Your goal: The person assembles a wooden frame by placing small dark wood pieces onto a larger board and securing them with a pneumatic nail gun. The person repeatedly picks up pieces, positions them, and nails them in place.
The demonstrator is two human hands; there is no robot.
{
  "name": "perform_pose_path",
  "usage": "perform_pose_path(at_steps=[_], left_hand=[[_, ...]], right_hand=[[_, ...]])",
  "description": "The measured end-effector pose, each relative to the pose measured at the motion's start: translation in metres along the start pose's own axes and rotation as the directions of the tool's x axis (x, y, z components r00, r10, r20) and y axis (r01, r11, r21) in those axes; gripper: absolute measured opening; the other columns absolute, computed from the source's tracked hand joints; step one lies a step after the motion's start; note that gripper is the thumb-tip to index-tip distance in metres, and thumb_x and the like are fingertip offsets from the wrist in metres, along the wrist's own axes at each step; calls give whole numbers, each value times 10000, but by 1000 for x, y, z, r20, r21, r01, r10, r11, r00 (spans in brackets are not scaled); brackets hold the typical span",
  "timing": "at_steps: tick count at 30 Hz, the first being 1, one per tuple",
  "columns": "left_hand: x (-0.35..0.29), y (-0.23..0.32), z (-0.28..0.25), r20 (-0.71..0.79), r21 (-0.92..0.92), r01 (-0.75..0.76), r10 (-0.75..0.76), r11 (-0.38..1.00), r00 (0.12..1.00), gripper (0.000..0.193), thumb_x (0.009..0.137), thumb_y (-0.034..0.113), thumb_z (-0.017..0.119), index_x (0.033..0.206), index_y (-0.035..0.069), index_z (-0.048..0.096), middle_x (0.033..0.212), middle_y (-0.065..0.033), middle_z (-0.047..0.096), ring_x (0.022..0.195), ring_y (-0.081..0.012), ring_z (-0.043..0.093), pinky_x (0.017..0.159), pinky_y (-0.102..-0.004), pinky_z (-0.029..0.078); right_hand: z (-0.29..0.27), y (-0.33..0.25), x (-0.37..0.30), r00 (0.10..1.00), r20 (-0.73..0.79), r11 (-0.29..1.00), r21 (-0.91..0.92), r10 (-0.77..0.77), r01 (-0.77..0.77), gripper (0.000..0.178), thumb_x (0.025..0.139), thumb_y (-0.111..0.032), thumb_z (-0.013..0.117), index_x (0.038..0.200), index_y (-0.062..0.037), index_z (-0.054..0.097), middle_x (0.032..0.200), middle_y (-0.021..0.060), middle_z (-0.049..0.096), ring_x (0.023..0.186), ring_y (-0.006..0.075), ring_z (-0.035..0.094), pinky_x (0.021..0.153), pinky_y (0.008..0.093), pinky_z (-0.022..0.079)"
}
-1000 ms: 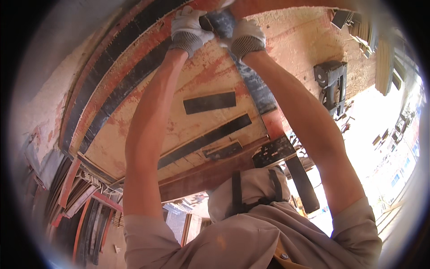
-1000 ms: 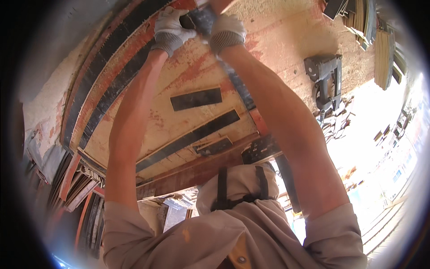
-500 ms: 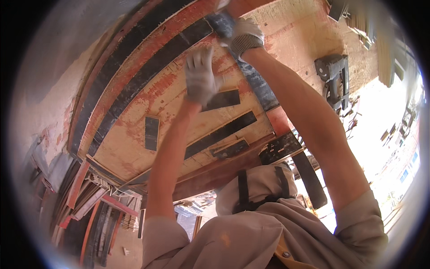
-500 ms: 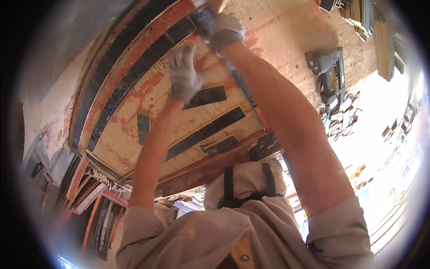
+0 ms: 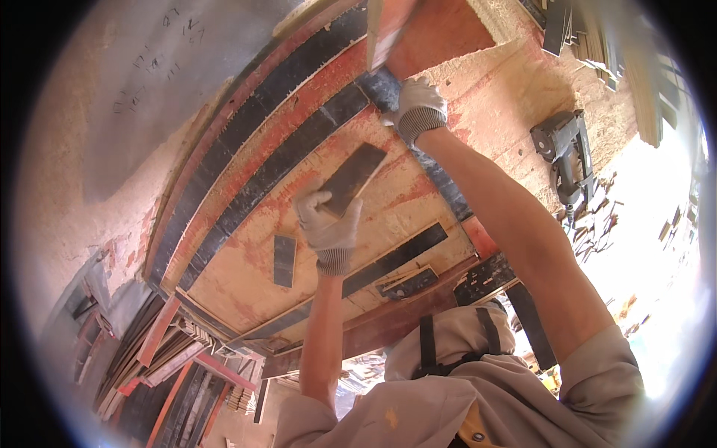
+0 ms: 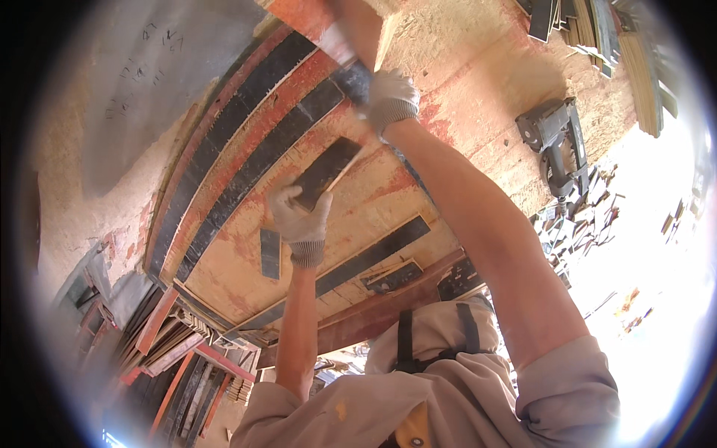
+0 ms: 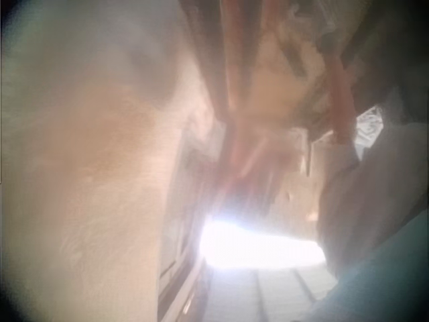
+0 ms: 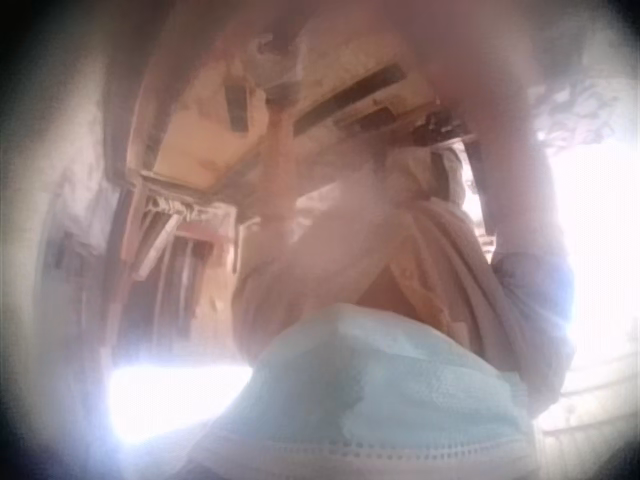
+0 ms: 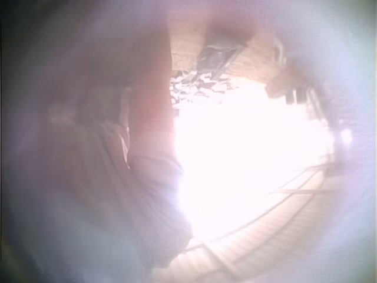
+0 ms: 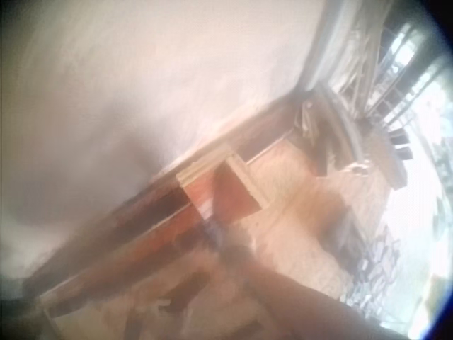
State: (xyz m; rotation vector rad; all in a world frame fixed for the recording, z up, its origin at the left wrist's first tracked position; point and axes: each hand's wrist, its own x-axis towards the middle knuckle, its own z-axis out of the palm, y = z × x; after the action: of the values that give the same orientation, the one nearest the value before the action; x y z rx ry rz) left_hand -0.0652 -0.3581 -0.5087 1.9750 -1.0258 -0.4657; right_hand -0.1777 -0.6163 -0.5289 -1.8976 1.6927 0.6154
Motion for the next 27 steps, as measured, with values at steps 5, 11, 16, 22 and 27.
perform_pose_path(at_steps=[5, 11, 16, 22, 27], left_hand=[[-22, -43, -1, 235, 392, 13, -114, 920, 965, 793, 673, 182, 924, 1371, 83, 562, 1259, -190, 598, 1171, -400, 595, 1000, -517, 489], [-15, -55, 28, 352, 518, -231, 41, 823, 935, 961, 679, 299, 923, 1514, 101, 490, 1304, -186, 587, 1190, -430, 563, 1040, -559, 443], [40, -43, 31, 208, 385, -340, 278, 858, 938, 777, 690, 276, 927, 1379, 108, 611, 1227, -152, 636, 1118, -398, 604, 978, -526, 493], [131, -27, 68, 329, 321, -501, 402, 804, 855, 538, 670, 260, 930, 1173, 183, 756, 1152, -115, 668, 1088, -360, 630, 913, -505, 527], [166, -21, 93, 383, 308, -608, 489, 732, 784, 544, 609, 226, 960, 1121, 185, 782, 1104, -103, 660, 1035, -337, 641, 871, -474, 553]], right_hand=[[1, 1, 0, 1000, 13, 998, 59, 15, -16, 757, 731, -419, 941, 1291, -12, 636, 1322, 172, 597, 1202, 341, 655, 928, 454, 610], [0, -1, -5, 1000, -2, 999, 35, 9, -9, 850, 750, -482, 918, 1357, -16, 546, 1294, 195, 613, 1198, 355, 669, 945, 474, 594], [8, 2, -3, 1000, -20, 999, 38, 17, -16, 963, 753, -498, 911, 1452, -22, 451, 1376, 190, 572, 1259, 357, 630, 971, 476, 580], [23, 7, -3, 987, -158, 993, 110, -15, 33, 908, 749, -439, 931, 1391, 6, 468, 1300, 192, 607, 1168, 342, 644, 900, 476, 592], [24, 10, -1, 985, -170, 993, 110, -21, 40, 913, 731, -438, 948, 1379, 7, 484, 1292, 186, 625, 1190, 329, 641, 934, 455, 590]])
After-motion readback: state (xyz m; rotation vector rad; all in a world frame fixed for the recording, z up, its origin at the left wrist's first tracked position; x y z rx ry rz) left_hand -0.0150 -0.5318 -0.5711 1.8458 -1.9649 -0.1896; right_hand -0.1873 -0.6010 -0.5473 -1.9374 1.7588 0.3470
